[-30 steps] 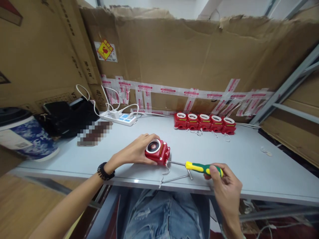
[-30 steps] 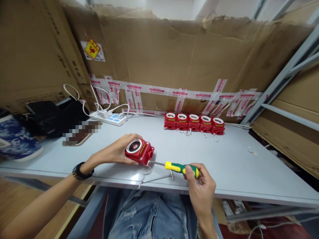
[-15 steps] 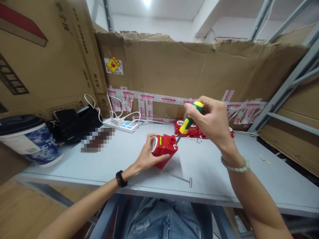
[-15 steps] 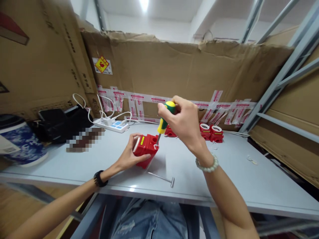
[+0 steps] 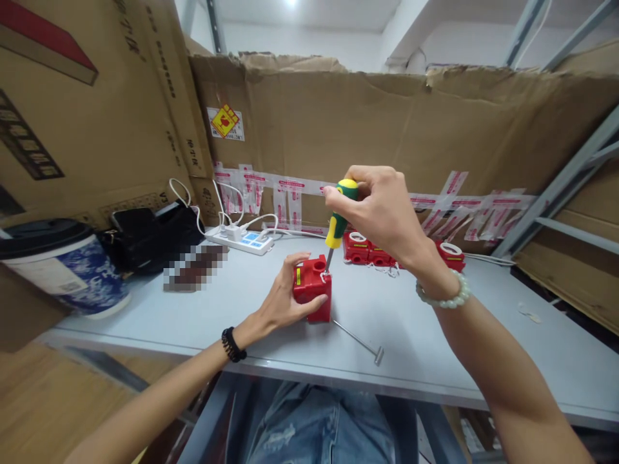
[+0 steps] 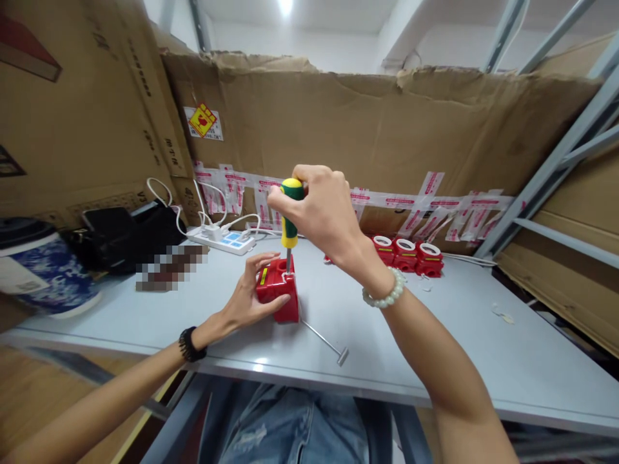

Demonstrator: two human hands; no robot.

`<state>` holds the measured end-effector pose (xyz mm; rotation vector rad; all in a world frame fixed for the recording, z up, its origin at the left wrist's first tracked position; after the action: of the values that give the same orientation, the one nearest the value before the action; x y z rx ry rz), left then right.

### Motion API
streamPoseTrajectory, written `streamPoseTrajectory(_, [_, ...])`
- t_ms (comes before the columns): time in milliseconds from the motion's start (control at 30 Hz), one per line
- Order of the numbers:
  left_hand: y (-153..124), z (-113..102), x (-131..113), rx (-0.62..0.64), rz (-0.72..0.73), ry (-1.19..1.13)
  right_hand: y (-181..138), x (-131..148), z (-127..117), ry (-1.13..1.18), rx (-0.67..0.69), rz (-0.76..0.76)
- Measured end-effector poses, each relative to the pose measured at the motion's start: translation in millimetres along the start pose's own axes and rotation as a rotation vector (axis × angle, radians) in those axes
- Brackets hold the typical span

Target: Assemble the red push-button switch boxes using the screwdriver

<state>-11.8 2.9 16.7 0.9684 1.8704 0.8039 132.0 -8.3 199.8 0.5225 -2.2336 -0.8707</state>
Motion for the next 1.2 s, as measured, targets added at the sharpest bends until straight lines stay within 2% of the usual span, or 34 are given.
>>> streamPoseTrajectory(67, [3,-2,-8,-0.018,0.148,0.006,0,7,2,-0.019,0.012,-0.011])
streamPoseTrajectory(133, [6,-2,-15,-0.006,0.226,0.016,0,11,4,-0.036,0.019,-0.014])
streamPoseTrajectory(333, [3,0,-20,-0.027,0.285,0.082,0,13,4,-0.084,0.017,-0.023])
streamPoseTrajectory(533, [4,3,-18,-0.047,0.297,0.081,-3,9,1,-0.113,0.012,-0.028])
streamPoseTrajectory(700, [7,6,-19,-0.037,0.305,0.084,-10,7,0,-0.163,0.008,-0.102])
streamPoseTrajectory(867, [10,8,-19,-0.011,0.324,0.089,-12,10,-4,-0.291,0.102,-0.154])
streamPoseTrajectory(1067, [11,10,-17,0.008,0.309,0.088,-8,9,-15,-0.358,0.297,-0.142])
streamPoseTrajectory(1133, [11,10,-17,0.005,0.312,0.082,-4,7,-15,-0.402,0.276,-0.131])
streamPoseTrajectory(1200, [11,10,-16,0.001,0.317,0.079,0,3,-14,-0.466,0.193,-0.096])
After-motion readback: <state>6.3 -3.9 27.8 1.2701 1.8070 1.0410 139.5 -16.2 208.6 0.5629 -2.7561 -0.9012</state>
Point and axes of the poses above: each hand's wrist, its own y-axis towards the middle knuckle, its own z-axis out of the palm, x = y × z, the point moved 4 cm from there along y, towards the middle knuckle, and after that the axes turned 11 degrees about z, right-handed, at the moved point
